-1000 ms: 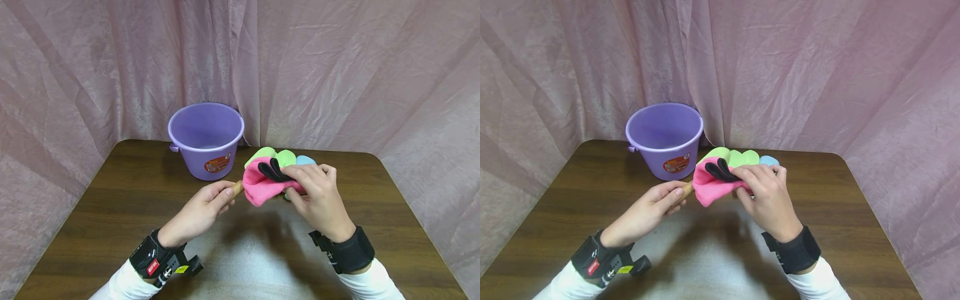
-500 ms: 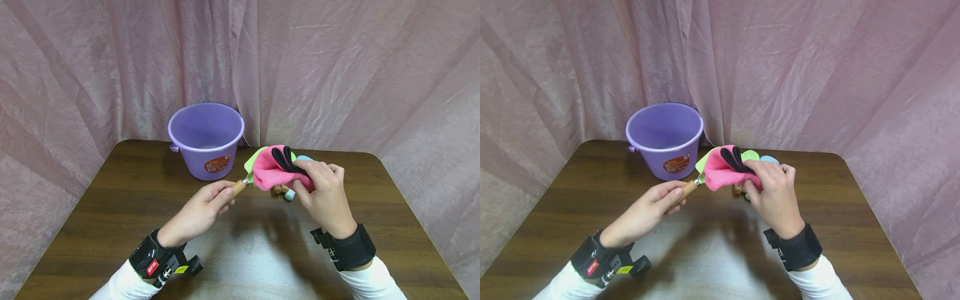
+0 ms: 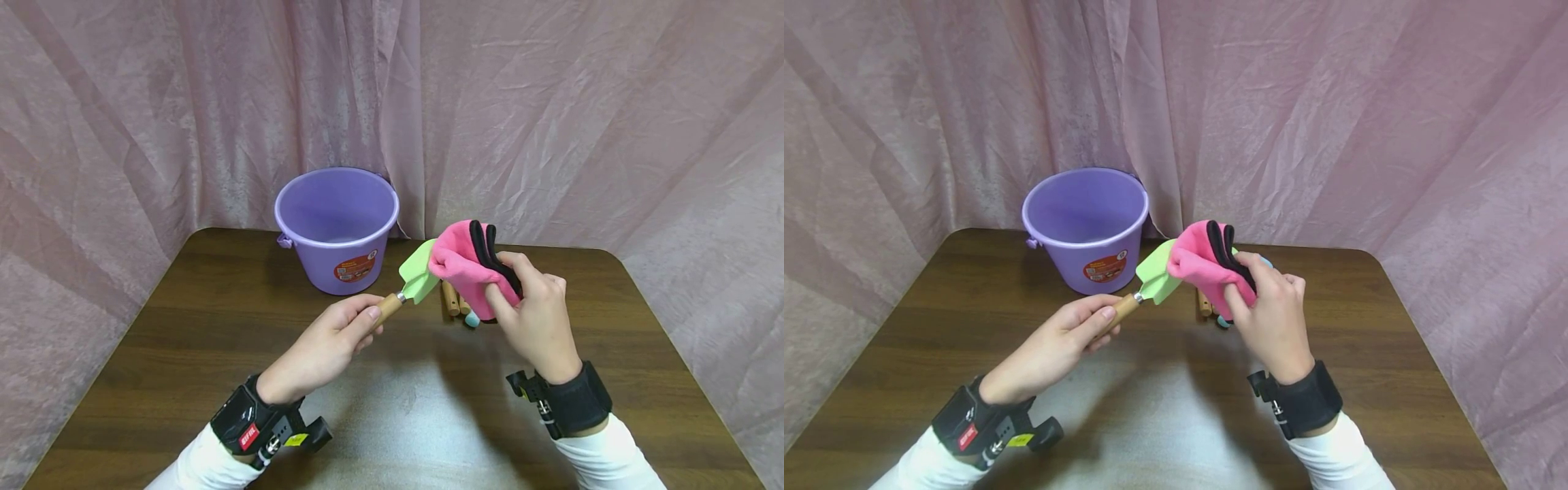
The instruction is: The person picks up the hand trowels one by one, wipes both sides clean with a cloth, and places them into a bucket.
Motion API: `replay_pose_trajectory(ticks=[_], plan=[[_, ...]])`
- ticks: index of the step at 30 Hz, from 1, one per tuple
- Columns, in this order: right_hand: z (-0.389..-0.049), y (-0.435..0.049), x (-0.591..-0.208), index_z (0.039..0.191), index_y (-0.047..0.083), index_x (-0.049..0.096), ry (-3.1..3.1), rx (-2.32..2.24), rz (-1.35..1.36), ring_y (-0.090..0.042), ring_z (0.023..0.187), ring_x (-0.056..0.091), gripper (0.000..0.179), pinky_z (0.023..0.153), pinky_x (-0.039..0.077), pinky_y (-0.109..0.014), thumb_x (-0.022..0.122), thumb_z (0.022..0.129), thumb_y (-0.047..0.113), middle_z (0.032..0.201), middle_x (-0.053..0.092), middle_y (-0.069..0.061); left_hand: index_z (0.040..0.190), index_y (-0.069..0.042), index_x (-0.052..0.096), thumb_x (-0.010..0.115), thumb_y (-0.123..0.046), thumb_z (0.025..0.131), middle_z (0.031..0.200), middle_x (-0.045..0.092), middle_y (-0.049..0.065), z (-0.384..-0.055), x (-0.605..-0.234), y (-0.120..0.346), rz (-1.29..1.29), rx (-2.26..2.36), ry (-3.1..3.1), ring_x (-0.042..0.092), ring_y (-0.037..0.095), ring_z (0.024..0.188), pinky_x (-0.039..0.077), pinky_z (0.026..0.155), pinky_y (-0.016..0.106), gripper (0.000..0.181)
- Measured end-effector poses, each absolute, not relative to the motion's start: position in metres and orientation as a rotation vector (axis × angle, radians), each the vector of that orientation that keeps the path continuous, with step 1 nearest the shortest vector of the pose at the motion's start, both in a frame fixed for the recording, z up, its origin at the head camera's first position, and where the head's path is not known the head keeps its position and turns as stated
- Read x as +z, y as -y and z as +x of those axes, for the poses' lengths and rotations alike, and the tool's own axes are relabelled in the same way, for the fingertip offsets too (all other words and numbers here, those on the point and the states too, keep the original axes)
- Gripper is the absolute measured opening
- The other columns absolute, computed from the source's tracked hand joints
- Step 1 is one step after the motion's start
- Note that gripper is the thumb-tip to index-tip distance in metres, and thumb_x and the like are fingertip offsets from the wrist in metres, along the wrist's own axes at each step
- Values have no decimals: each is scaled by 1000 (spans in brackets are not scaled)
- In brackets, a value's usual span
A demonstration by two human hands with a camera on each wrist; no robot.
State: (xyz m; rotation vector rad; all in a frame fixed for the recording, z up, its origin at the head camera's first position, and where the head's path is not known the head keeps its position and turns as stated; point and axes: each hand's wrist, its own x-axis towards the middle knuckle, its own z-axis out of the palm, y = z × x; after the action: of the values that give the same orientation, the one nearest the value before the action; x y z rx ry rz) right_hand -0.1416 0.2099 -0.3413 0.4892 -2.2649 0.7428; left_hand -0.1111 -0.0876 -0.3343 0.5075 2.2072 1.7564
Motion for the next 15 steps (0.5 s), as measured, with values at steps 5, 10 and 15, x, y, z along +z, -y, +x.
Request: replay_pose_trajectory(ticks=[5,10,15], plan=[[-144,-211,-343,116,4,64,2263,775,474,-14,53,49,30,59,38,-34,70,87,13,72,62,-1,122,-3,60,43,-24,108,86,53,8,-111,-334,87,501,1759,-2211,41,14,64,33,52,22,30],[-146,-213,-344,115,7,63,2306,839,409,-11,58,51,29,48,37,-23,71,89,19,78,65,0,122,-4,60,44,-24,108,87,53,8,-110,-334,88,502,1759,-2217,41,14,64,33,52,22,30],[-144,-213,-344,116,10,63,2383,923,332,-13,53,46,30,48,37,-24,71,90,22,74,61,3,122,-5,60,45,-25,107,84,52,7,-110,-333,88,517,1746,-2245,40,14,63,32,51,23,29]])
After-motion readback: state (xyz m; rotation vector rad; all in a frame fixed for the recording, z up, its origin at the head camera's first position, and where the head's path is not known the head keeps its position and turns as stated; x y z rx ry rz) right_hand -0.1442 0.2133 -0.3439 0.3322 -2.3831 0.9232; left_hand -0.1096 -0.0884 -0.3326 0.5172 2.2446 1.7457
